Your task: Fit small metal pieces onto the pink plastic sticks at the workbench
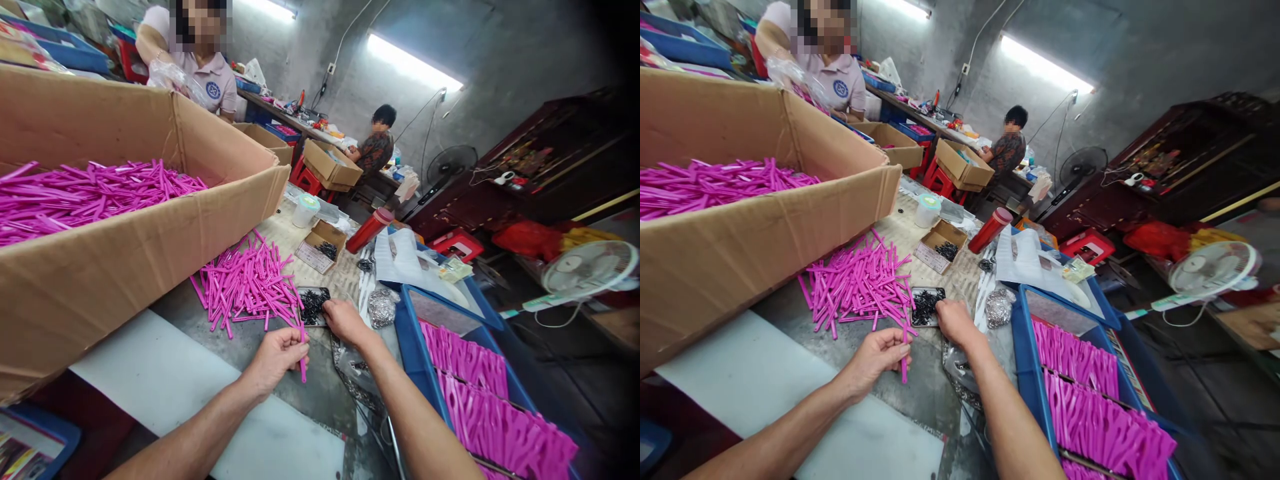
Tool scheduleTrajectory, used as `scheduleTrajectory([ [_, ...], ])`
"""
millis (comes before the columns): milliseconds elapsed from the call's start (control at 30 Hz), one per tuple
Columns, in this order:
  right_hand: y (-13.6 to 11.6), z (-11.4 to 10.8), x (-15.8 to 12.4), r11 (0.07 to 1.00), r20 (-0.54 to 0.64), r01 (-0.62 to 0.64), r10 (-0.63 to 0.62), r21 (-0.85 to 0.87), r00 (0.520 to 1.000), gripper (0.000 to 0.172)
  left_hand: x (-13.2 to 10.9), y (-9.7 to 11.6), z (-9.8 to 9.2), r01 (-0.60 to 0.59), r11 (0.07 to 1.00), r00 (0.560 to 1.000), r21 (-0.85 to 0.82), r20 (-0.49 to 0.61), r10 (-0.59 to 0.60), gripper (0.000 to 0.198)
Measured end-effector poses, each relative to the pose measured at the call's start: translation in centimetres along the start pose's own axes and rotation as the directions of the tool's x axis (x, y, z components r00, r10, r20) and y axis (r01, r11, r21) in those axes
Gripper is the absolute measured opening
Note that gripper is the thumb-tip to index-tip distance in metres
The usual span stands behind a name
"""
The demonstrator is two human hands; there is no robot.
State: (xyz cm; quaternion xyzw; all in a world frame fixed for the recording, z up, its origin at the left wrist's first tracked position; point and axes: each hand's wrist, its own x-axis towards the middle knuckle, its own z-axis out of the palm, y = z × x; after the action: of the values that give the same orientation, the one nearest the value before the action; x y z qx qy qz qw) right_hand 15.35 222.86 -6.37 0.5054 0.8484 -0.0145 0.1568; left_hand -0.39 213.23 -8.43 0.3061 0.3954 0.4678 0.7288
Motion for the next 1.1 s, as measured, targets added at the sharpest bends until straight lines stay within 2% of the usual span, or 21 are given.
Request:
scheduleTrajectory([
  [300, -0.26, -0.15, -0.09, 0.999, 0.001, 0.009, -0.009, -0.036, 1.000, 0.018, -0.06, -0.03, -0.15, -0.010, 1.000, 1.000, -0.005, 0.003, 0.010, 0.019],
  [667, -0.08, -0.04, -0.13, 1.000, -0.011, 0.019, -0.018, 0.006, 1.000, 0.016, -0.09, 0.00, -0.07, -0.019, 1.000, 1.000, -0.006, 0.002, 0.019, 0.019],
  [900, -0.25, 0.21, 0.00, 0.997, -0.038, 0.021, -0.018, 0.081, 0.999, 0.017, 0.02, -0.03, -0.11, -0.009, 1.000, 1.000, 0.007, -0.001, 0.009, 0.018],
  [1100, 0.11, -0.47, -0.68, 0.967, -0.110, 0.025, 0.003, 0.255, 0.994, 0.014, -0.01, -0.11, -0.14, -0.019, 1.000, 1.000, 0.006, 0.008, 0.019, 0.017],
])
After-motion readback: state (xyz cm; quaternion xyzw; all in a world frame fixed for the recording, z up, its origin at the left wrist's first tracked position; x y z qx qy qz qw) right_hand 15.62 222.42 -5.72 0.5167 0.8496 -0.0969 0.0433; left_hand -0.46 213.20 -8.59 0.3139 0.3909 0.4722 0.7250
